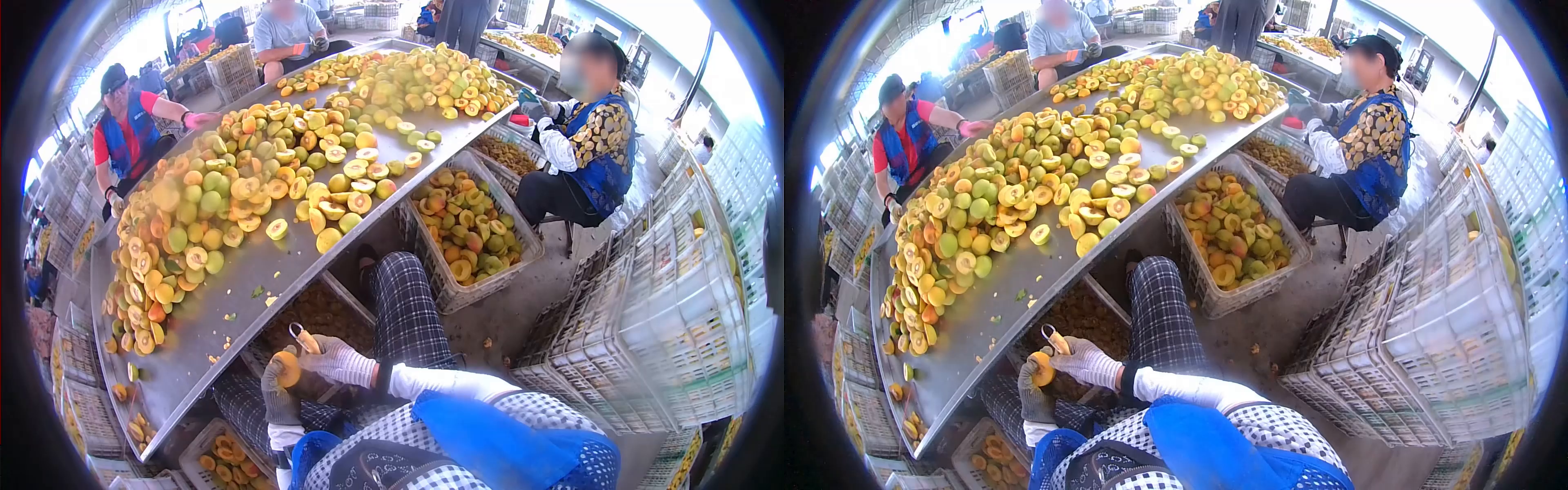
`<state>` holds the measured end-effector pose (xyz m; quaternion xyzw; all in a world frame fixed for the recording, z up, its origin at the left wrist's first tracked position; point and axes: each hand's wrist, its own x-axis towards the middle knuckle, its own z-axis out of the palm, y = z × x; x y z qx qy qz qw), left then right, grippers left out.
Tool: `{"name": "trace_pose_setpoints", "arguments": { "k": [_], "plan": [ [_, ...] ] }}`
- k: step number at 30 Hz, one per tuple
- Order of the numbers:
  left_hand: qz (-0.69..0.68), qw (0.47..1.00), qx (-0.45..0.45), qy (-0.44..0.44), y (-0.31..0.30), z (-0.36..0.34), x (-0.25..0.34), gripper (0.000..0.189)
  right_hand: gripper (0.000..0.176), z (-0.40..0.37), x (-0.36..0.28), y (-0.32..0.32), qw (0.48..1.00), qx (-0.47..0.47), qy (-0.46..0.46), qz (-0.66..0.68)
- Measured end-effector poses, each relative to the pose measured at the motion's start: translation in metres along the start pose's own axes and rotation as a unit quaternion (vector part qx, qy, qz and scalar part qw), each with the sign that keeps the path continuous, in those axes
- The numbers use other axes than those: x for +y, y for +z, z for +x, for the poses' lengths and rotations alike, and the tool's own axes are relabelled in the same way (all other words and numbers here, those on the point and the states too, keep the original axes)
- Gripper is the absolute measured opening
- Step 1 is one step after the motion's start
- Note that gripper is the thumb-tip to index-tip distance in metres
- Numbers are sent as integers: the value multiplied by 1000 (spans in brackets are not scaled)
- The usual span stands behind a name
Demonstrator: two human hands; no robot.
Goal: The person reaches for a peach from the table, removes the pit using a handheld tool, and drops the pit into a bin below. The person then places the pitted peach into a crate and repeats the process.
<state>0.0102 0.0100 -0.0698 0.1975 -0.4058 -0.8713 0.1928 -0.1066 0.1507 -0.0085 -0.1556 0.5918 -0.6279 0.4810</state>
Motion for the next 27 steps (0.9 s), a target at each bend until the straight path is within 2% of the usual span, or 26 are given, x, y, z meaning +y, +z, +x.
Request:
{"name": "trace_pose_setpoints", "arguments": {
  "k": [9, 10, 12, 13, 14, 15, 16, 17, 19, 20, 21, 23, 25, 27],
  "plan": [
    [33, 999, 18, -3, 10, -5, 6, 43, 18, -1, 2, -2, 1000, -3, -2, 20],
    [32, 999, 25, 10, 21, -7, 24, 43, 18, -4, -5, -9, 998, -34, -14, 49],
    [173, 985, -14, 3, 46, -7, 72, 38, 19, -2, -35, -21, 995, -35, -45, 78],
    [159, 985, 36, 59, 59, 8, 90, 39, 19, 7, -59, -28, 995, -20, -52, 81],
    [255, 951, 29, 175, 66, 26, 120, 40, 20, 25, -81, -37, 992, 6, -77, 98],
    [261, 954, -4, 149, 64, 42, 162, 34, 22, 45, -106, -47, 987, 34, -103, 118],
    [250, 950, 31, 183, 73, 60, 197, 33, 22, 65, -139, -60, 987, 77, -128, 63],
    [289, 933, 16, 216, 88, 69, 235, 33, 23, 80, -169, -72, 981, 120, -154, 9],
    [326, 897, 8, 300, 96, 92, 286, 41, 26, 74, -220, -73, 973, 101, -192, 82],
    [321, 905, -16, 280, 123, 83, 296, 44, 24, 69, -231, -76, 973, 64, -206, 84],
    [320, 904, -14, 284, 127, 82, 295, 44, 23, 67, -237, -78, 972, 28, -217, 85],
    [356, 902, -58, 238, 124, 75, 284, 46, 24, 64, -227, -74, 969, 20, -233, 85],
    [303, 920, -28, 248, 110, 74, 250, 47, 23, 47, -213, -70, 974, 32, -224, 30],
    [355, 919, -68, 159, 103, 62, 229, 49, 17, 47, -194, -74, 975, -8, -216, 57]
  ]
}}
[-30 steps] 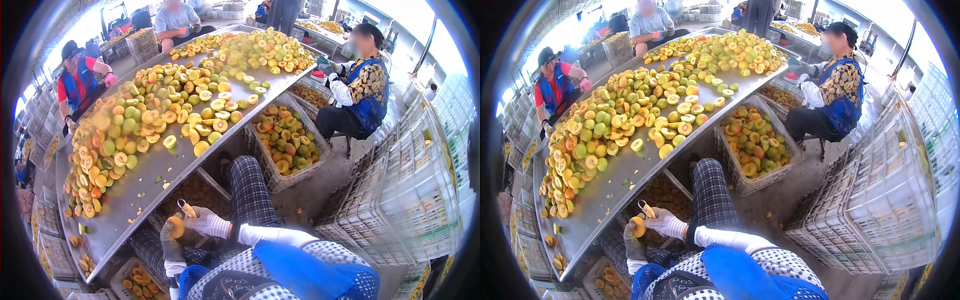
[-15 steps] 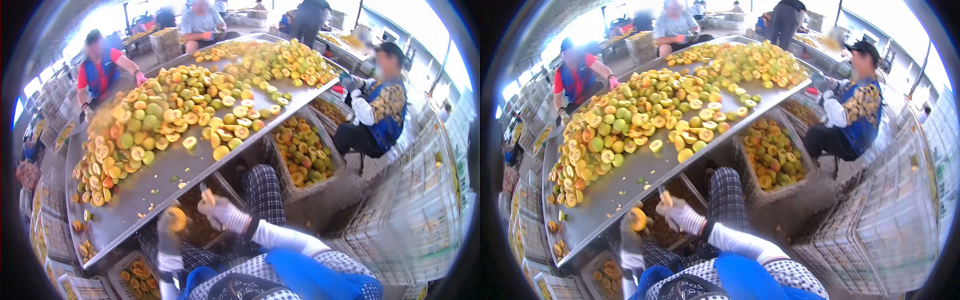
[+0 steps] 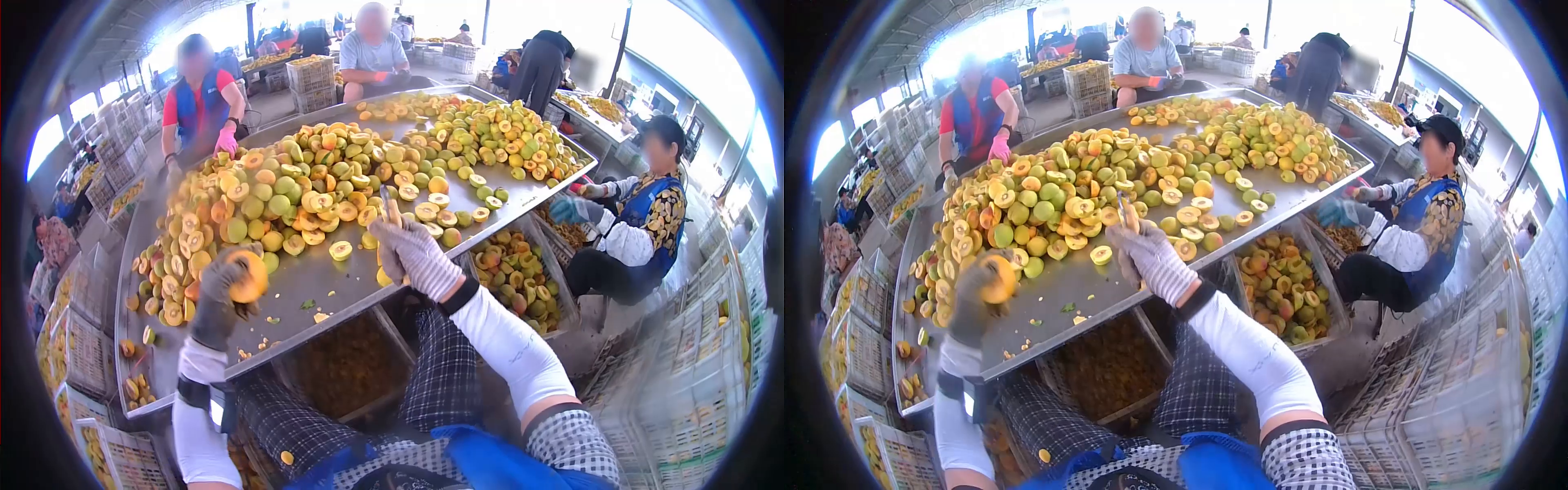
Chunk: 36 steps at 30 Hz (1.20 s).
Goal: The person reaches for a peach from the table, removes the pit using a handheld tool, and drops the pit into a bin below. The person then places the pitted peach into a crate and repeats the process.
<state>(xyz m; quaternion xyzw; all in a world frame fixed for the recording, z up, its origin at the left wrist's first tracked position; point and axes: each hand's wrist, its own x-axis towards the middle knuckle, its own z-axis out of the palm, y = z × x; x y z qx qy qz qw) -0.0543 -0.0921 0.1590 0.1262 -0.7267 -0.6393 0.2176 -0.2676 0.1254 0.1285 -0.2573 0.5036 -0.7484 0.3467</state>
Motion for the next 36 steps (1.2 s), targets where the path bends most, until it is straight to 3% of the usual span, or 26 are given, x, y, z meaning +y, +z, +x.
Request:
{"name": "trace_pose_setpoints", "arguments": {
  "k": [3, 6, 7, 8, 10, 11, 12, 14, 17, 19, 22, 24, 26, 27, 30, 31, 32, 33, 34, 35, 36],
  "plan": [
    [-118, 991, 22, -57, 3, -10, -45, 48, 16, -10, -1, 9, 999, 40, -2, -32],
    [-68, 989, 77, -106, 6, 0, -60, 58, 19, -17, -33, 26, 979, 33, -149, -132],
    [-52, 992, 105, -46, 9, 8, -59, 57, 18, -13, -44, 19, 984, 31, -139, -105],
    [-51, 992, 108, -43, 3, 20, -47, 57, 18, -7, -50, 10, 984, 28, -141, -105],
    [61, 970, 165, 170, -11, 44, 13, 52, 14, 6, -43, -11, 979, 92, -180, -13],
    [23, 944, 198, 262, -19, 51, 46, 45, 14, 9, -29, -21, 986, 95, -141, 2],
    [39, 966, 126, 224, -4, 20, 106, 39, 14, 8, -12, -27, 990, 97, -99, 16],
    [73, 955, 170, 230, 4, 2, 128, 40, 14, 2, -1, -26, 991, 106, -81, -22],
    [114, 953, 193, 203, -17, -20, 98, 44, 19, -6, -15, -26, 992, 89, -91, -5],
    [34, 963, 213, 160, -29, -35, 42, 47, 25, -4, -46, -25, 986, 99, -128, -42],
    [-13, 986, 153, 58, -18, -81, 5, 53, 34, -20, -105, -13, 969, 102, -201, -103],
    [-72, 975, 189, 89, 1, -97, -13, 48, 39, -27, -137, -14, 957, 53, -263, -109],
    [-170, 978, 122, 11, 2, -116, -36, 51, 43, -44, -164, -3, 947, 32, -287, -137],
    [-170, 978, 123, 12, 8, -121, -41, 51, 48, -48, -171, 1, 935, 8, -312, -167],
    [-239, 958, 150, -52, 33, -136, -57, 49, 52, -64, -150, 21, 916, -34, -327, -229],
    [-257, 952, 149, -68, 38, -136, -63, 48, 51, -68, -132, 20, 880, 10, -315, -356],
    [-277, 946, 148, -83, 43, -135, -68, 47, 44, -65, -101, 18, 857, 11, -372, -357],
    [-293, 937, 162, -101, 48, -134, -73, 46, 44, -75, -81, 23, 856, 8, -371, -361],
    [-317, 934, 134, -99, 49, -130, -77, 45, 28, -90, -59, 30, 957, -48, -195, -209],
    [-344, 926, 113, -106, 49, -128, -80, 44, 14, -102, -33, 37, 994, -96, 8, -42],
    [-367, 915, 135, -98, 58, -124, -78, 43, 15, -110, -2, 42, 993, -102, 12, -53]
  ]
}}
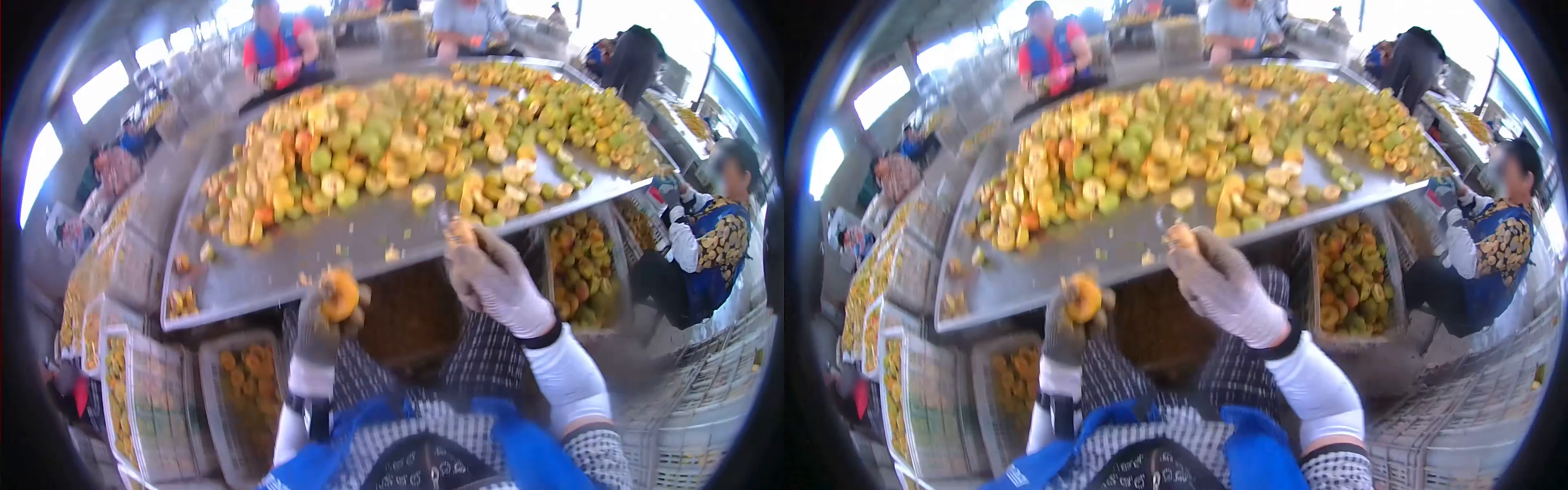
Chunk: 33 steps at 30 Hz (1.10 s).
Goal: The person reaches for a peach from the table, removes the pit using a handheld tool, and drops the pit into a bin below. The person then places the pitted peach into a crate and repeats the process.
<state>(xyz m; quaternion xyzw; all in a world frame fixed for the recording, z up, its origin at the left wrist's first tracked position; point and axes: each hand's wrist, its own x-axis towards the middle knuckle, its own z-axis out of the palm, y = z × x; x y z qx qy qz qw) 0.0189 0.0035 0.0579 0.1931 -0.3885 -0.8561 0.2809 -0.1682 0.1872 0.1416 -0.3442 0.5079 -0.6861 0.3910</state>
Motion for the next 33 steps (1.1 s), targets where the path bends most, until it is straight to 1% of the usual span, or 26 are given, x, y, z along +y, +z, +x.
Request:
{"name": "trace_pose_setpoints", "arguments": {
  "k": [1, 2, 3, 4, 5, 6, 7, 8, 10, 11, 12, 14, 15, 17, 18, 20, 24, 25, 26, 27, 28, 29, 30, 31, 32, 33],
  "plan": [
    [-26, 999, 27, 5, 5, 3, -5, 43, 14, -1, 31, 12, 998, -8, 32, 51],
    [52, 997, 15, 50, -7, 8, -14, 45, 16, -6, 57, 22, 997, -16, 63, 49],
    [76, 996, 17, 47, 3, 2, -6, 45, 18, -15, 78, 32, 996, -16, 33, -80],
    [77, 996, 28, 39, 1, 7, -9, 45, 20, -16, 94, 39, 977, -20, -16, -213],
    [90, 994, 51, 47, -2, 10, -14, 47, 21, -14, 118, 45, 980, -16, -34, -197],
    [104, 991, 74, 50, -5, 9, -20, 49, 22, -15, 127, 55, 983, -10, -48, -180],
    [87, 990, 91, 67, -11, 14, -28, 52, 26, -16, 125, 58, 969, -14, -23, -246],
    [90, 990, 94, 57, -12, 14, -34, 52, 26, -16, 126, 60, 970, -10, -15, -241],
    [138, 977, 118, 114, -9, 16, -37, 57, 22, -11, 128, 66, 951, -9, 13, -307],
    [145, 975, 121, 115, -18, 20, -42, 53, 26, -8, 134, 67, 943, 1, -5, -333],
    [146, 976, 122, 110, -19, 22, -44, 53, 26, -6, 137, 69, 944, 2, 0, -331],
    [152, 966, 136, 162, -19, 26, -49, 40, 28, -1, 142, 70, 934, 1, 7, -357],
    [152, 966, 138, 157, -20, 28, -52, 40, 28, 2, 144, 70, 935, 1, 12, -356],
    [193, 952, 144, 189, -21, 31, -56, 34, 29, 6, 150, 70, 938, 10, 14, -347],
    [195, 952, 146, 183, -23, 33, -59, 34, 29, 8, 153, 69, 939, 15, 15, -342],
    [233, 936, 163, 205, -26, 36, -66, 33, 30, 12, 163, 67, 938, 23, 26, -345],
    [291, 920, 176, 195, -18, 40, -69, 32, 33, 17, 168, 58, 926, 22, 53, -374],
    [334, 903, 179, 204, -15, 40, -70, 32, 33, 20, 167, 56, 927, 24, 57, -371],
    [376, 884, 181, 211, -13, 40, -71, 31, 32, 22, 165, 54, 924, 2, 95, -371],
    [378, 884, 180, 206, -12, 42, -71, 31, 32, 23, 165, 51, 919, -21, 133, -370],
    [414, 870, 175, 204, -13, 43, -71, 31, 32, 20, 172, 50, 920, -19, 138, -367],
    [449, 854, 169, 203, -12, 43, -72, 31, 36, 18, 185, 50, 954, -27, 136, -265],
    [449, 855, 166, 202, -11, 44, -75, 31, 40, 19, 186, 49, 978, -34, 130, -161],
    [414, 872, 163, 206, -11, 46, -78, 29, 38, 16, 184, 49, 978, -31, 158, -131],
    [379, 887, 160, 210, -11, 46, -80, 28, 38, 16, 180, 47, 978, -29, 157, -131],
    [379, 887, 159, 210, -11, 49, -75, 28, 39, 18, 176, 44, 983, -35, 160, -87]
  ]
}}
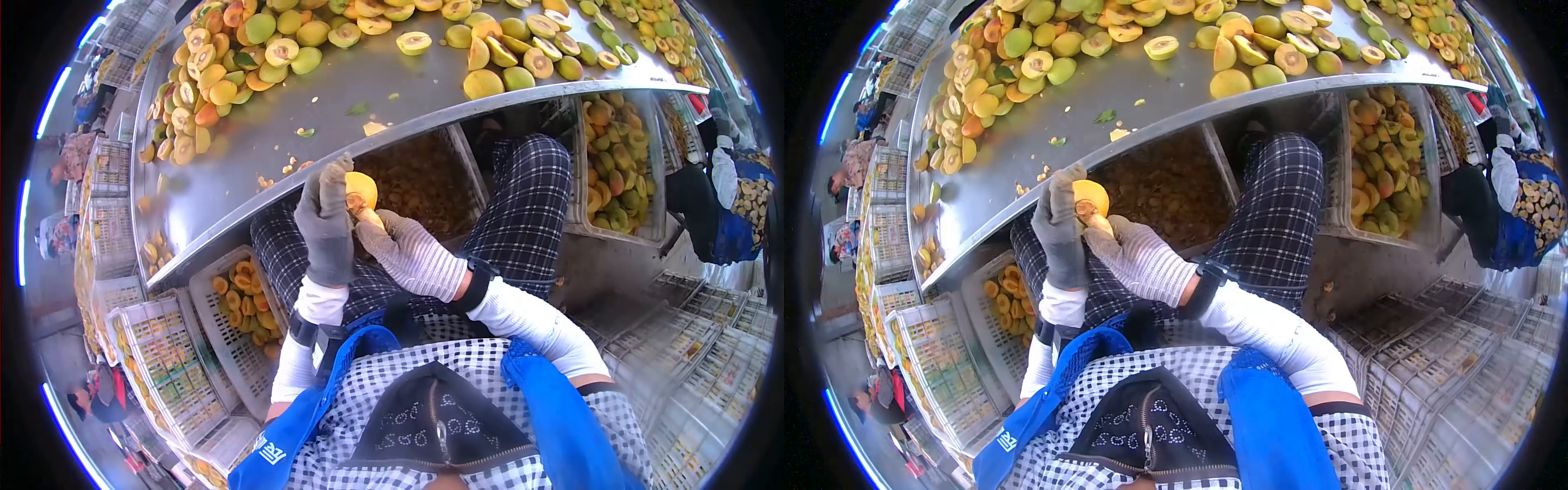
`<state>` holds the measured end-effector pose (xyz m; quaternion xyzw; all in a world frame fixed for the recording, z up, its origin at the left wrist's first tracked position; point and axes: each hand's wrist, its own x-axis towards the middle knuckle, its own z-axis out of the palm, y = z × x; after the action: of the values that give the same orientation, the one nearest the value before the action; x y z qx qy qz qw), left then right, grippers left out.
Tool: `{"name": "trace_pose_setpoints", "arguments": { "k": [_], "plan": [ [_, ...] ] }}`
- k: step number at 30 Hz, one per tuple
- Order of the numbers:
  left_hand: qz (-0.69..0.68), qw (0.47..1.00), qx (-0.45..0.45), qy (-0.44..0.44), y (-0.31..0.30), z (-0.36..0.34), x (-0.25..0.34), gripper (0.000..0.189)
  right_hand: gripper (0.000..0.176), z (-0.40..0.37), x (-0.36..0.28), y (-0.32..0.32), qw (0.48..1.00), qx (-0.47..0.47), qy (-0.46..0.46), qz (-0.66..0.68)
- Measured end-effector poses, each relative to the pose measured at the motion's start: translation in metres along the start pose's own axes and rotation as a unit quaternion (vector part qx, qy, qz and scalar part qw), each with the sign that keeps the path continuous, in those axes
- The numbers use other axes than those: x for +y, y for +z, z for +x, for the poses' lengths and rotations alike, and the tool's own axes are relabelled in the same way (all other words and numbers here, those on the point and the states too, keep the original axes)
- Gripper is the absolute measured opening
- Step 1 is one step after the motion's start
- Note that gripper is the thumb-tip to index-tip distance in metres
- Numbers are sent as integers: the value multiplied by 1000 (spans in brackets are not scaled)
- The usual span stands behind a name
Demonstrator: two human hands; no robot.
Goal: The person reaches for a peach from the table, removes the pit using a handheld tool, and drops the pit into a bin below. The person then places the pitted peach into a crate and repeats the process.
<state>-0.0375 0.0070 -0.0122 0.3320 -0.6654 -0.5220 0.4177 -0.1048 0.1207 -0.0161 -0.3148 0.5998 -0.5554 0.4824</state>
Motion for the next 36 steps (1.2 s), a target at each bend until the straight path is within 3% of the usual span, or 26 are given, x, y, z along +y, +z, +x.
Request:
{"name": "trace_pose_setpoints", "arguments": {
  "k": [2, 5, 7, 10, 11, 12, 13, 14, 15, 17, 18, 19, 20, 21, 22, 23, 24, 25, 27, 29, 30, 31, 33, 34, 35, 36],
  "plan": [
    [-107, 978, -146, -103, -7, 16, 7, 33, 40, 2, 1, -6, 1000, -8, -4, 25],
    [-132, 956, -165, -201, 1, 18, 9, 25, 40, 2, 2, -9, 999, -19, 10, 37],
    [-46, 977, -133, -158, 3, 11, -1, 26, 38, -1, 15, 3, 996, 17, -63, 65],
    [-81, 995, -43, -33, 12, -3, -2, 29, 37, -3, 22, 14, 949, 40, -304, 80],
    [-83, 995, -42, -33, 11, -2, 0, 29, 37, -4, 22, 4, 949, 39, -304, 78],
    [-102, 988, -106, -54, 8, 1, 0, 38, 40, -9, 8, -11, 955, -113, -61, 266],
    [-119, 975, -171, -73, 4, 4, 2, 47, 43, -12, -2, -18, 850, -250, 189, 423],
    [-144, 955, -233, -117, -2, 5, 6, 56, 51, -16, -8, -11, 808, -297, 185, 473],
    [-145, 955, -233, -112, 2, 2, 13, 56, 51, -15, -4, -9, 810, -299, 183, 470],
    [-249, 937, -141, -200, 13, -8, 28, 58, 52, -8, 15, -6, 717, -364, 133, 580],
    [-268, 925, -141, -231, 7, -1, 21, 60, 53, -7, 18, 1, 802, -292, 77, 516],
    [-295, 929, -69, -210, 6, 2, 2, 58, 53, -18, 4, 0, 726, -354, 146, 571],
    [-31, 999, -1, 39, -12, 4, -30, 53, 53, -18, 6, 0, 728, -358, 135, 569],
    [-168, 968, -17, -186, -50, 9, 4, 47, 54, -17, 10, -1, 729, -362, 122, 567],
    [-84, 986, 34, -138, -77, 9, 9, 48, 52, -14, 12, -3, 774, -284, 172, 538],
    [147, 988, 34, -24, -122, 17, -13, 49, 53, -7, 19, -3, 781, -201, 272, 525],
    [404, 912, -48, -50, -143, 20, 12, 49, 53, 0, 23, -1, 811, -145, 319, 470],
    [631, 763, -123, -72, -161, 23, 37, 48, 54, 3, 25, 3, 832, -86, 363, 412],
    [711, 700, -55, 36, -206, 35, 13, 44, 53, 2, 18, 5, 849, -102, 365, 369],
    [687, 724, -64, 2, -216, 72, 13, 45, 52, 4, 26, 3, 856, -128, 327, 379],
    [647, 755, -53, 99, -209, 92, 9, 42, 51, 6, 29, -1, 852, -118, 328, 391],
    [664, 719, -91, 183, -184, 114, 16, 38, 49, 7, 28, -6, 837, -108, 332, 421],
    [562, 818, -63, 103, -112, 150, 20, 31, 53, 11, 25, -12, 860, -102, 311, 390],
    [530, 824, -91, 179, -83, 175, -1, 29, 54, 15, 57, -4, 874, -116, 267, 388],
    [560, 802, -106, 178, -44, 196, -18, 29, 55, 27, 90, -7, 891, -134, 217, 375],
    [593, 776, -121, 177, -2, 211, -30, 29, 44, 26, 69, -19, 864, -98, 295, 396]
  ]
}}
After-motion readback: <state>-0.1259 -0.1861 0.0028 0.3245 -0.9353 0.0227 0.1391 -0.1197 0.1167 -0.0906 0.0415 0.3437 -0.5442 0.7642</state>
